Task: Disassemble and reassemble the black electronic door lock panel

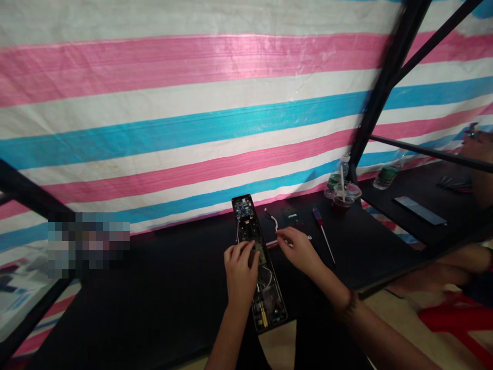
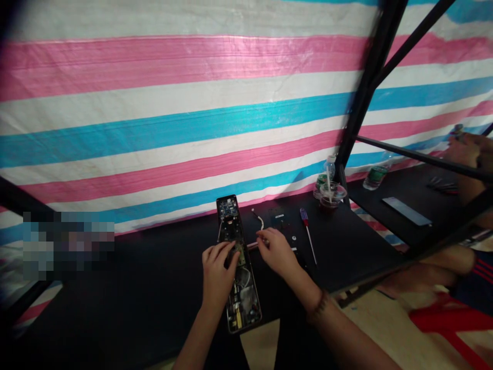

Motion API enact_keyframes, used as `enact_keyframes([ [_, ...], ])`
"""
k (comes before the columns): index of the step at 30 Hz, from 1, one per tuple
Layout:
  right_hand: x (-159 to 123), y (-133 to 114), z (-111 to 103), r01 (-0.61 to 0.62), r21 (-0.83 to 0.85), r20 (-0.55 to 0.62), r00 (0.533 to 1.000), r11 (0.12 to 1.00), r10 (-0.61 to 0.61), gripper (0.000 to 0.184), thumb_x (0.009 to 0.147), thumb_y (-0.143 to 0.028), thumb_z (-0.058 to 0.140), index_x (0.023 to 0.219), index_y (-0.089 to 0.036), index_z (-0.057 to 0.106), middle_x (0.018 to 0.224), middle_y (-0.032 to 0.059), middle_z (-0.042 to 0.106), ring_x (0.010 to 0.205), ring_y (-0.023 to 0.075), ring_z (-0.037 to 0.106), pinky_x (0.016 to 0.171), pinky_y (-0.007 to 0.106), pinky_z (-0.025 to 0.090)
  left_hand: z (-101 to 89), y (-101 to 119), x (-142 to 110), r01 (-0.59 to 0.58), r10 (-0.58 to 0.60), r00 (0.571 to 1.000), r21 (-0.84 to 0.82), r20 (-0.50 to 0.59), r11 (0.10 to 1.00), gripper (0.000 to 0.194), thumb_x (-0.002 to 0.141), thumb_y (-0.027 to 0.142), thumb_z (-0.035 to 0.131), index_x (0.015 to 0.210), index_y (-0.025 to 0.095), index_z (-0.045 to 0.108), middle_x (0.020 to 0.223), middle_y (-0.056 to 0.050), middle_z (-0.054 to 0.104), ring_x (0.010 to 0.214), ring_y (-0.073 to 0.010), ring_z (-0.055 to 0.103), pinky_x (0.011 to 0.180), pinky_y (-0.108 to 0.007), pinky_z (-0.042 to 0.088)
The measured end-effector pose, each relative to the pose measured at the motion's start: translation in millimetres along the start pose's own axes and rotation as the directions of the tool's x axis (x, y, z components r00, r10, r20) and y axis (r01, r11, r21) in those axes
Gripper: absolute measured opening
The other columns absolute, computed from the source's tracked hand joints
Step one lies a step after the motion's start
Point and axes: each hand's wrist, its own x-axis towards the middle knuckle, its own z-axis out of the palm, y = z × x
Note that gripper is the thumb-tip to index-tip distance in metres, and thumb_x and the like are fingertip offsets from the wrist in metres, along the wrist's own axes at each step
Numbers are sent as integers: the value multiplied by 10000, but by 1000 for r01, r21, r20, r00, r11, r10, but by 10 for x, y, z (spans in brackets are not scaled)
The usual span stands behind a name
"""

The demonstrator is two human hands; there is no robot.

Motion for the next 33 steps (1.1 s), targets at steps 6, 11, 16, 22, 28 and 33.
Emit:
enact_keyframes([
  [6, 992, 253, 252, -123, -350, 148, 972, 929, 184, 247, 926, -313, 609, 1046, -109, 679, 1025, 164, 721, 983, 230, 672, 875, 293, 471, 44, -71, -396, 371, -403, 914, -302, -50, 878, 445, 917, 414, 546, 1303, 190, 554, 1458, -156, 463, 1297, -287, 500, 1022, -458, 470],
  [11, 1189, 383, 585, -149, -373, 154, 963, 916, 220, 165, 899, -219, 625, 997, -106, 694, 1054, 182, 725, 995, 233, 683, 858, 286, 472, 66, -154, -497, 532, -571, 816, -498, 87, 685, 467, 917, 467, 515, 1293, 189, 530, 1314, -141, 619, 1190, -249, 611, 1000, -394, 491],
  [16, 1233, 339, 549, -106, -280, 131, 980, 954, 148, 269, 981, -203, 439, 999, -109, 690, 1029, 150, 742, 947, 189, 696, 824, 254, 478, 31, -118, -453, 565, -546, 815, -474, 193, 675, 460, 891, 462, 547, 1261, 190, 549, 1160, -126, 707, 1047, -254, 682, 920, -396, 521],
  [22, 1084, 82, 270, 48, -183, 201, 979, 982, -10, 356, 1010, -221, 338, 924, -148, 675, 866, 66, 747, 750, 139, 687, 689, 211, 459, 26, -103, -442, 590, -542, 801, -493, 255, 639, 488, 905, 474, 514, 1304, 196, 491, 1104, -118, 724, 934, -237, 710, 820, -362, 539],
  [28, 1006, -170, 193, 198, -314, 314, 945, 928, -96, 240, 979, -216, 452, 1138, -124, 607, 916, 118, 730, 809, 204, 681, 687, 257, 425, 9, -70, -431, 577, -531, 809, -517, 253, 632, 498, 883, 477, 540, 1292, 194, 499, 1043, -105, 731, 904, -233, 707, 779, -343, 539],
  [33, 1129, -250, 230, 338, -396, 447, 883, 854, -142, 172, 978, -237, 500, 1017, -162, 649, 1073, 115, 677, 911, 186, 667, 771, 243, 444, -17, -46, -426, 593, -533, 801, -486, 273, 642, 508, 903, 491, 491, 1303, 178, 487, 1034, -95, 718, 900, -216, 698, 783, -328, 530],
])
